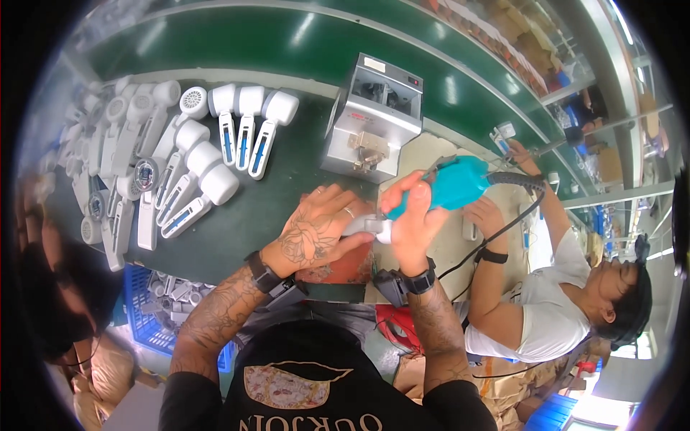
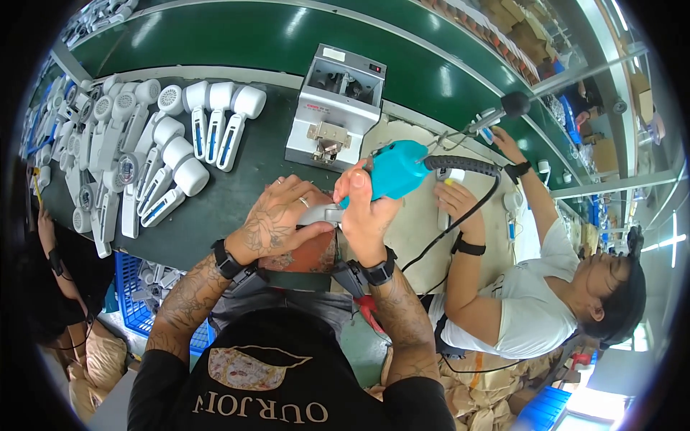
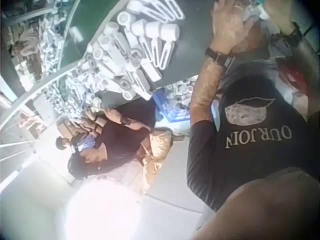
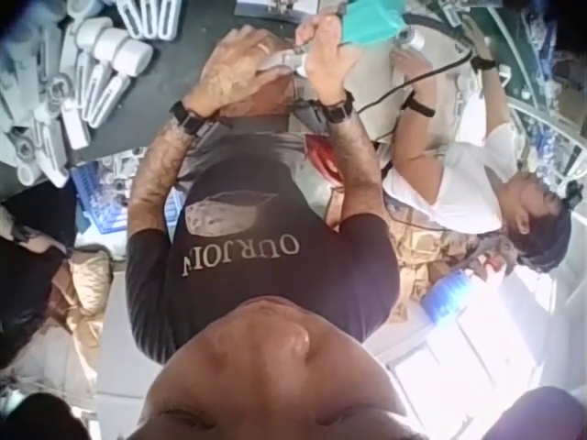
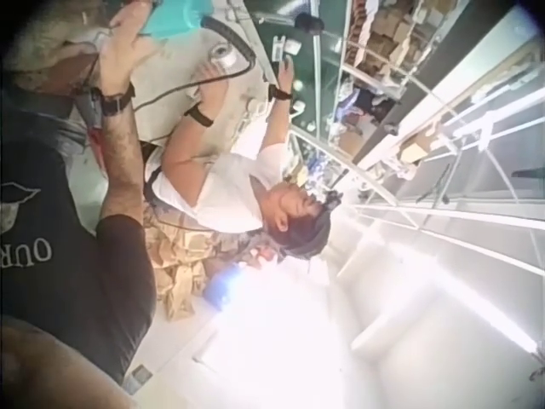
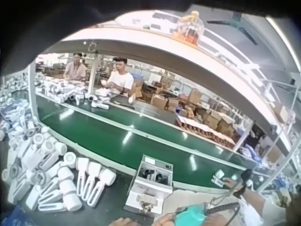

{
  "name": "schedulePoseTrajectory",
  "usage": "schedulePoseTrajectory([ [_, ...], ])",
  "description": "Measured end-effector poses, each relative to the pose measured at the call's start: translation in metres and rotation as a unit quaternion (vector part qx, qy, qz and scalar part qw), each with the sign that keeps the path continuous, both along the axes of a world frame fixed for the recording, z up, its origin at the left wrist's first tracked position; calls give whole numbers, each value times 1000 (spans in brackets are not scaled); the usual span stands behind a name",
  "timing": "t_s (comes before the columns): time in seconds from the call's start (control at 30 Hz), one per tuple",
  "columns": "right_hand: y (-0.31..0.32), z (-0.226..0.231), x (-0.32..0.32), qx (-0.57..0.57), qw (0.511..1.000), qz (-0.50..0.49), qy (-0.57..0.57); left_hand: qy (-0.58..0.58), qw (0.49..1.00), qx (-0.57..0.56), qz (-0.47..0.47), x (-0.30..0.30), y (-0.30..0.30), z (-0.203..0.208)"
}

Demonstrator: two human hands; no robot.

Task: The person picks up a fan component from a blue bin, places it on a red block, and uses a power screwdriver to drive a screw into it. They then set the component aside on the table and repeat the process.

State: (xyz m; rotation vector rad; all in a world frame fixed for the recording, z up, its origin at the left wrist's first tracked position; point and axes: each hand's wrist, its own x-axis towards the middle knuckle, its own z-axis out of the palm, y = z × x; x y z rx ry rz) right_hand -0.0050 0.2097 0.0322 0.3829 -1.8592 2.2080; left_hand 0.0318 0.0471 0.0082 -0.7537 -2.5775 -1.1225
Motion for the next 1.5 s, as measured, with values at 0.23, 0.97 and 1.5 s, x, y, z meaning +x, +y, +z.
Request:
schedulePoseTrajectory([
  [0.23,-24,42,-29,48,998,-26,23,2,1000,21,4,0,-1,-3],
  [0.97,7,32,25,18,1000,9,-3,18,1000,24,-3,-1,-4,-3],
  [1.5,8,2,32,1,1000,30,-3,-5,1000,-1,-19,0,-1,-1],
])
